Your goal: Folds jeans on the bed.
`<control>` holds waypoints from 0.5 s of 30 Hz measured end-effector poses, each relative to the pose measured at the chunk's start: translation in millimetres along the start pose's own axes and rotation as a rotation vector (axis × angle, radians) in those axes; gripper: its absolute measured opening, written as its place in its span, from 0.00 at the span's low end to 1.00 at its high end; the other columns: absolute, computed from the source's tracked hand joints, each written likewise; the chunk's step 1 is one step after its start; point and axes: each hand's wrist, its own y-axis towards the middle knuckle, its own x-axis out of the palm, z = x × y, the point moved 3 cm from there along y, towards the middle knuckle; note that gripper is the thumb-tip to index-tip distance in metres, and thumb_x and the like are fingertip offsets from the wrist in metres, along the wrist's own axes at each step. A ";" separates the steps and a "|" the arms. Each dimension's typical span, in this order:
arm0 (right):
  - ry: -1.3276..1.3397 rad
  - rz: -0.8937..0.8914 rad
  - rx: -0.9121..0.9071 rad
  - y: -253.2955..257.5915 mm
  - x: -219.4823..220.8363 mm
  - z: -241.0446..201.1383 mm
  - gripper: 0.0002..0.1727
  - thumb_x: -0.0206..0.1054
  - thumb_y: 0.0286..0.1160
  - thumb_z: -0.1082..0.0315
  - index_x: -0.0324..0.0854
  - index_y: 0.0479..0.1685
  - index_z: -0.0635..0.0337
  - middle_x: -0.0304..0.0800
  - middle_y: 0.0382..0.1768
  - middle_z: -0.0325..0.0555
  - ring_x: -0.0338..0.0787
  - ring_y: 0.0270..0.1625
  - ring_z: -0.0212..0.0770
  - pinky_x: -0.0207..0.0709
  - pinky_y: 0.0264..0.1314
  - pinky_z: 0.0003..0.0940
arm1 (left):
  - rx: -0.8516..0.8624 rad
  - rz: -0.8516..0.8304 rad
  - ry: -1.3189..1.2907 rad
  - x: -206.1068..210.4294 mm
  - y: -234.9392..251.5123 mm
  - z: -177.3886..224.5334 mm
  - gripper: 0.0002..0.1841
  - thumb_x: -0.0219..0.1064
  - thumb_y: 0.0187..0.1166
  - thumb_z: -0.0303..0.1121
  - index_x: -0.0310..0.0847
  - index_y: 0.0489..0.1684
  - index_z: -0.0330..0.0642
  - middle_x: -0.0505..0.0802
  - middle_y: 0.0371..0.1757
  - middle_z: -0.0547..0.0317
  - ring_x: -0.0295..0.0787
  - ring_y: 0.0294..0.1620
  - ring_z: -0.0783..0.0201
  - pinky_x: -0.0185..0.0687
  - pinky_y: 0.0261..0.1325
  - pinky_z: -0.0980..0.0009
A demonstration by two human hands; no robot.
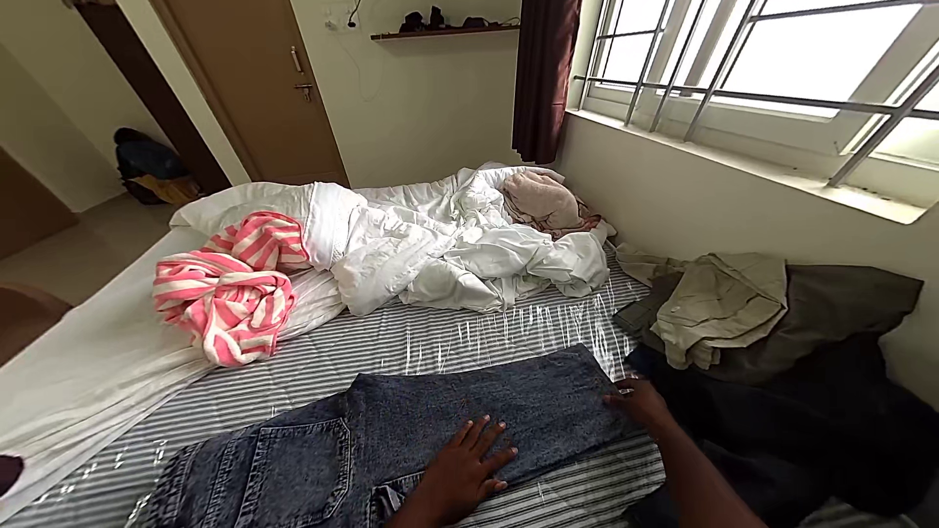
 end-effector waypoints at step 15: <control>-0.207 0.146 0.029 -22.4 -4.5 -7.7 0.29 0.76 0.74 0.51 0.84 0.68 0.60 0.85 0.66 0.69 0.82 0.72 0.70 0.72 0.70 0.74 | -0.220 0.054 -0.026 -69.6 -96.5 -25.7 0.25 0.45 0.95 0.47 0.69 0.87 0.54 0.60 0.95 0.57 0.47 0.97 0.53 0.43 0.94 0.43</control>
